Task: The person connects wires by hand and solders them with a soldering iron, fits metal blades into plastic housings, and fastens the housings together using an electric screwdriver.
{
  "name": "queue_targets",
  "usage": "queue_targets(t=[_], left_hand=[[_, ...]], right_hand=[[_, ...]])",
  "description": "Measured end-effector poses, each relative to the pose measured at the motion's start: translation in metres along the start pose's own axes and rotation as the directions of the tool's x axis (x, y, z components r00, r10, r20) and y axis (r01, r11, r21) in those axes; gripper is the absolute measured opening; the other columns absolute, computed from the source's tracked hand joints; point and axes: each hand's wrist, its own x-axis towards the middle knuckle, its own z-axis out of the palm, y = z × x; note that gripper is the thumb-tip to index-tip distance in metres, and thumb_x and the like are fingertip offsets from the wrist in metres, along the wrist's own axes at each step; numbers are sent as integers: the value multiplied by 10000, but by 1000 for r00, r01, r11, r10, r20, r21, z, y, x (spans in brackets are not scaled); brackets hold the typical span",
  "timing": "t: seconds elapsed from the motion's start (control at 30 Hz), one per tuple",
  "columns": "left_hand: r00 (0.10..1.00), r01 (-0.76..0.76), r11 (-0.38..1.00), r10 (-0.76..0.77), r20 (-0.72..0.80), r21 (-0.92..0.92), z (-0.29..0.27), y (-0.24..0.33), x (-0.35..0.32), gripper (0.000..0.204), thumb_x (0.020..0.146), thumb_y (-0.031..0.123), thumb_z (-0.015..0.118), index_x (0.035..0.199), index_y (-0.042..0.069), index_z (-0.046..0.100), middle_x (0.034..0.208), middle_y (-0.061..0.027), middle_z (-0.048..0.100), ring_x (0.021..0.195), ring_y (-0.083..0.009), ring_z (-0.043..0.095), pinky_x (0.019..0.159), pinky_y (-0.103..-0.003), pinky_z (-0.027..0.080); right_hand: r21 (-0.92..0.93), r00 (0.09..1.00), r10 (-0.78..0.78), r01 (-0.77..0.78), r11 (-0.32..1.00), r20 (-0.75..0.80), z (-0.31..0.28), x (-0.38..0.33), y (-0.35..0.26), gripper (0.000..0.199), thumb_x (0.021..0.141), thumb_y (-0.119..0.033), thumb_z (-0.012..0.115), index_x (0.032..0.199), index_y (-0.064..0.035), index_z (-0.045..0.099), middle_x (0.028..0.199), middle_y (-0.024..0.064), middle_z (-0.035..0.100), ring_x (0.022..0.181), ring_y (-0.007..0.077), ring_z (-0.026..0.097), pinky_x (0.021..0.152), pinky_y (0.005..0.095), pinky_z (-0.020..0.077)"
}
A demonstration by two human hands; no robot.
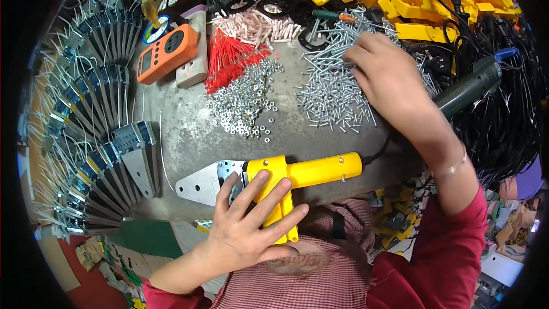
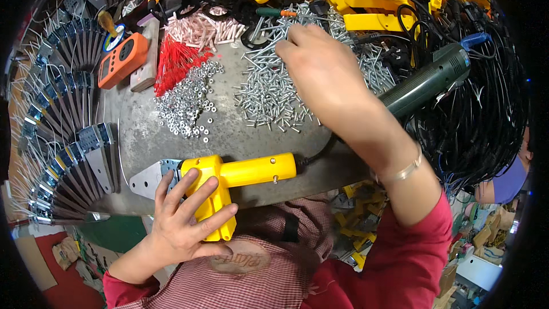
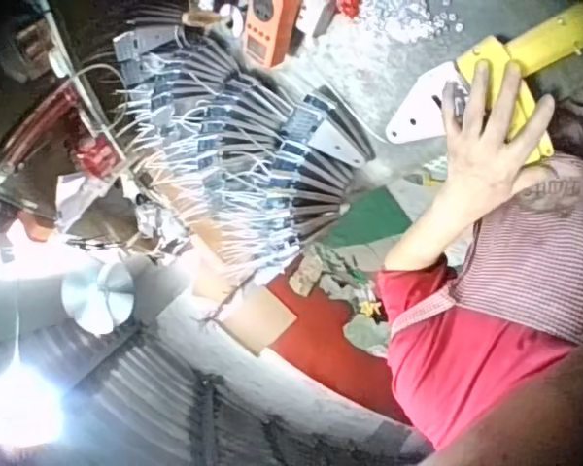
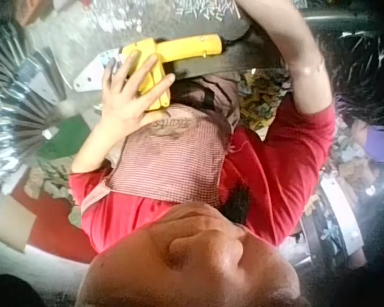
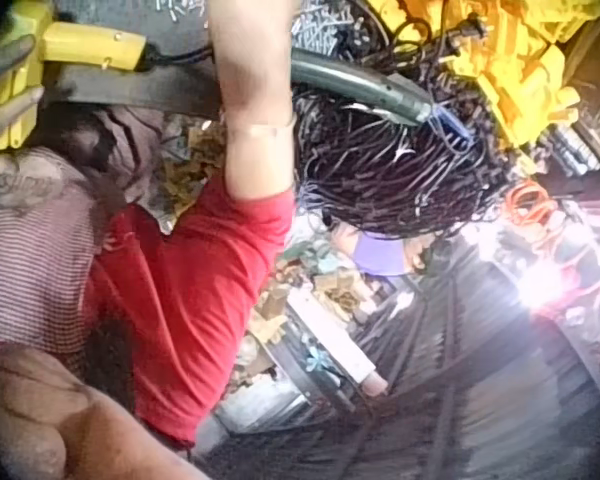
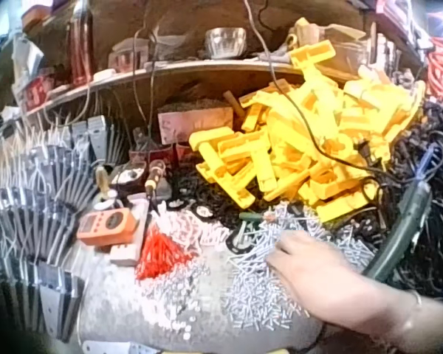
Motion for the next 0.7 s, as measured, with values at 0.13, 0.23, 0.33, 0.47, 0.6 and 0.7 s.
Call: queue_targets(t=[0.13, 0.23, 0.33, 0.47, 0.6, 0.7], left_hand=[[1000, -4, 1000, 3, -15, -24, -7, -3, 3, 706, 789, 747, 518, 1264, 239, 637, 1369, -123, 535, 1276, -364, 456, 1092, -607, 233], [988, -54, 996, 44, -150, -67, -12, -7, 6, 607, 766, 623, 638, 1189, 190, 673, 1261, -113, 612, 1170, -349, 549, 1052, -584, 311], [945, -59, 990, 14, -327, -128, -14, -13, 13, 396, 743, 259, 758, 1122, 159, 707, 1192, -92, 646, 1095, -289, 595, 943, -476, 444], [939, -31, 981, -36, -342, -189, -23, -17, 49, 487, 621, 72, 784, 1096, 82, 674, 1101, -126, 640, 1025, -342, 602, 869, -471, 473], [991, -45, 996, 35, -128, -79, -14, 14, 95, 502, 686, 247, 785, 1105, 36, 605, 993, -94, 598, 953, -294, 589, 814, -409, 462], [994, -51, 997, 57, -94, 63, 5, 18, 111, 423, 697, 249, 773, 1026, 37, 611, 888, -77, 592, 841, -274, 604, 748, -390, 462]], right_hand=[[-312, 978, -40, 104, 944, 204, 27, 14, 13, 200, 784, -46, 593, 975, -46, 653, 938, 91, 619, 946, 265, 619, 748, 389, 546], [-269, 979, -49, 102, 958, 196, 23, 18, 18, 185, 759, -101, 639, 939, -71, 673, 909, 82, 633, 925, 289, 638, 758, 411, 546], [-29, 994, 95, -93, 995, 47, 20, 16, 39, 190, 836, -157, 657, 980, -36, 684, 929, 101, 667, 864, 284, 644, 757, 356, 502], [482, 951, 310, -269, 834, -6, 16, 13, 56, 197, 899, -170, 659, 1003, -6, 688, 786, -6, 626, 737, 81, 561, 683, 228, 443], [487, 944, 317, -234, 842, -95, -22, 17, 4, 223, 891, -181, 640, 961, 27, 678, 774, 47, 652, 791, 45, 587, 708, 234, 475], [664, 882, 471, -370, 649, 31, -51, 4, -35, 142, 880, -87, 655, 966, 26, 658, 781, 6, 619, 698, 26, 522, 631, 206, 445]])
